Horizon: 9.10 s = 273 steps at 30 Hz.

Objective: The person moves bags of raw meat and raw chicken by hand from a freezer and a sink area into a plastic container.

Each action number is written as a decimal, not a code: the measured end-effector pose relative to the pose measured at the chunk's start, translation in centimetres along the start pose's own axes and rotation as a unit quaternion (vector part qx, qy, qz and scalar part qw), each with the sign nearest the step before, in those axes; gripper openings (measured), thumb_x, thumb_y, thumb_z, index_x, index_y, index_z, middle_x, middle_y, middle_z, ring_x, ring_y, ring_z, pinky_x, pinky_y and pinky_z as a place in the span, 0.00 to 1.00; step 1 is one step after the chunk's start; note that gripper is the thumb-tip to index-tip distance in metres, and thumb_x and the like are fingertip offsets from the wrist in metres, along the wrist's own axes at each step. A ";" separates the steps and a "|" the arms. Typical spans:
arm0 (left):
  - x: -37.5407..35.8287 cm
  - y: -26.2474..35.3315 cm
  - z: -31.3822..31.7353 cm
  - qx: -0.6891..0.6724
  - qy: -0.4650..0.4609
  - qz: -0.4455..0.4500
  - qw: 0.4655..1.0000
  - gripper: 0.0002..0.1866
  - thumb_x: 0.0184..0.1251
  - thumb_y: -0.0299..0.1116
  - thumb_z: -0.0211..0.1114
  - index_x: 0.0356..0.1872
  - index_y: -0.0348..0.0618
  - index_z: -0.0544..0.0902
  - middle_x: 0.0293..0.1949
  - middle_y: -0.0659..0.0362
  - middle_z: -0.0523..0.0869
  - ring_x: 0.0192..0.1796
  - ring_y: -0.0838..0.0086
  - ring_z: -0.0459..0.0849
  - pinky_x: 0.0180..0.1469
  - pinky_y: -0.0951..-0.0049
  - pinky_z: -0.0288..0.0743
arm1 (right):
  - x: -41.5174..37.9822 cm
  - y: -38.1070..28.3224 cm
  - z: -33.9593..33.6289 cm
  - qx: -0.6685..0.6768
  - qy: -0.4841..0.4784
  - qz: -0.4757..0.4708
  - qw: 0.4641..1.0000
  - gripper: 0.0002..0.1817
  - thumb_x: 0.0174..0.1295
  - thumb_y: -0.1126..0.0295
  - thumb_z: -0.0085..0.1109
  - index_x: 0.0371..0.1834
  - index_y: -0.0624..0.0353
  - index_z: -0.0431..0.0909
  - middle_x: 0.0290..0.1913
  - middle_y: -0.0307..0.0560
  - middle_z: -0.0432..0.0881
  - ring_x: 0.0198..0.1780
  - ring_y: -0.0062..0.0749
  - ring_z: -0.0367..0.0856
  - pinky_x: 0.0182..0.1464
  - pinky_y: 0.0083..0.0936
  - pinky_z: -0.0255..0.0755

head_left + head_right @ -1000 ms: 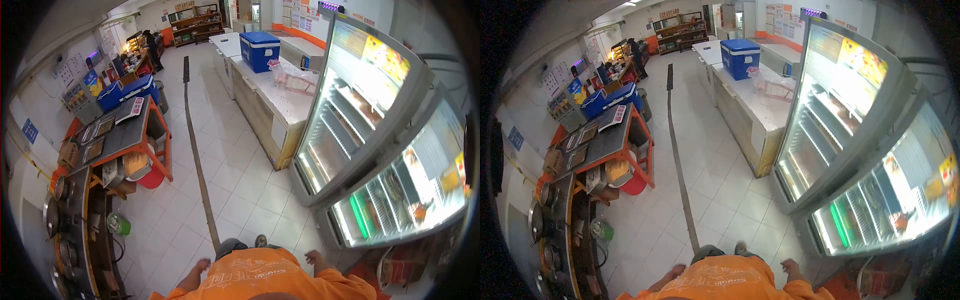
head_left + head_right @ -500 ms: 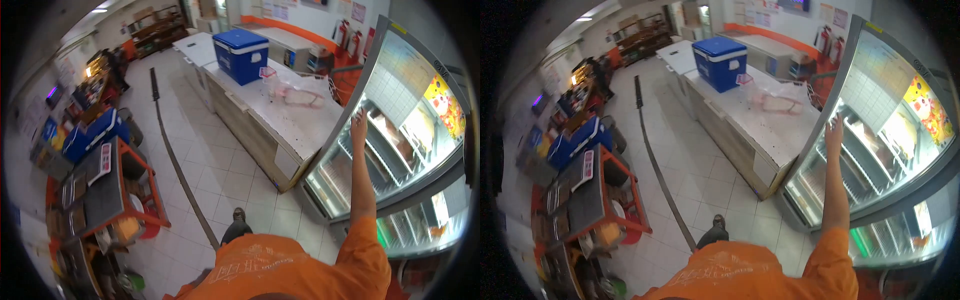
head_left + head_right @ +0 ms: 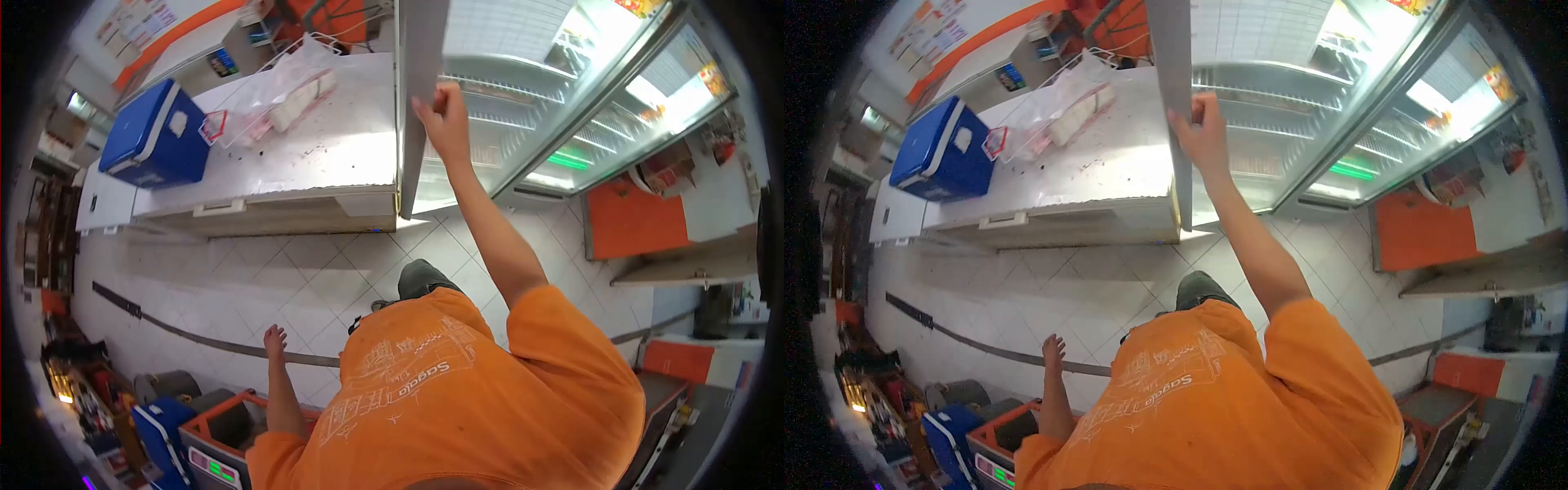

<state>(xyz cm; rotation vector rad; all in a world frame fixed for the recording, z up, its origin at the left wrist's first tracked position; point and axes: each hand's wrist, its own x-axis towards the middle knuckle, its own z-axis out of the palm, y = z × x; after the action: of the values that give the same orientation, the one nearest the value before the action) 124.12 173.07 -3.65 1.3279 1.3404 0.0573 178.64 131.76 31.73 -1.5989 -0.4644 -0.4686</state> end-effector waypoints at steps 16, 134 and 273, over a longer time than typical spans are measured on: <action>-12.2 21.9 49.6 0.206 -0.588 0.107 0.775 0.24 0.84 0.47 0.52 0.70 0.44 0.76 0.60 0.56 0.87 0.61 0.67 0.86 0.61 0.64 0.78 | -25.3 -9.7 -41.7 -0.024 0.536 0.018 0.844 0.32 0.72 0.46 0.43 0.62 0.64 0.77 0.46 0.54 0.83 0.46 0.42 0.80 0.60 0.45 0.73; -2.2 39.7 69.0 0.493 -0.362 0.423 0.668 0.21 0.55 0.33 0.76 0.45 0.29 0.81 0.41 0.35 0.89 0.47 0.41 0.90 0.50 0.52 0.84 | -18.9 24.3 -32.3 -0.298 0.157 0.575 0.745 0.17 0.51 0.63 0.74 0.34 0.69 0.84 0.31 0.58 0.88 0.35 0.44 0.89 0.40 0.38 0.80; -207.7 -7.9 352.8 0.293 -0.232 0.469 0.801 0.18 0.64 0.41 0.73 0.42 0.33 0.84 0.35 0.41 0.90 0.39 0.49 0.90 0.41 0.56 0.81 | 75.9 105.7 -371.2 -0.330 0.161 0.358 0.859 0.06 0.52 0.77 0.68 0.33 0.64 0.83 0.29 0.36 0.82 0.31 0.20 0.77 0.35 0.26 0.73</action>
<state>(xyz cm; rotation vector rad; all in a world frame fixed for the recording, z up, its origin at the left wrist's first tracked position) 297.02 -197.60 15.61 2.2583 0.1622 -0.0138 291.16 -244.70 13.47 -2.1398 0.6196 -0.3133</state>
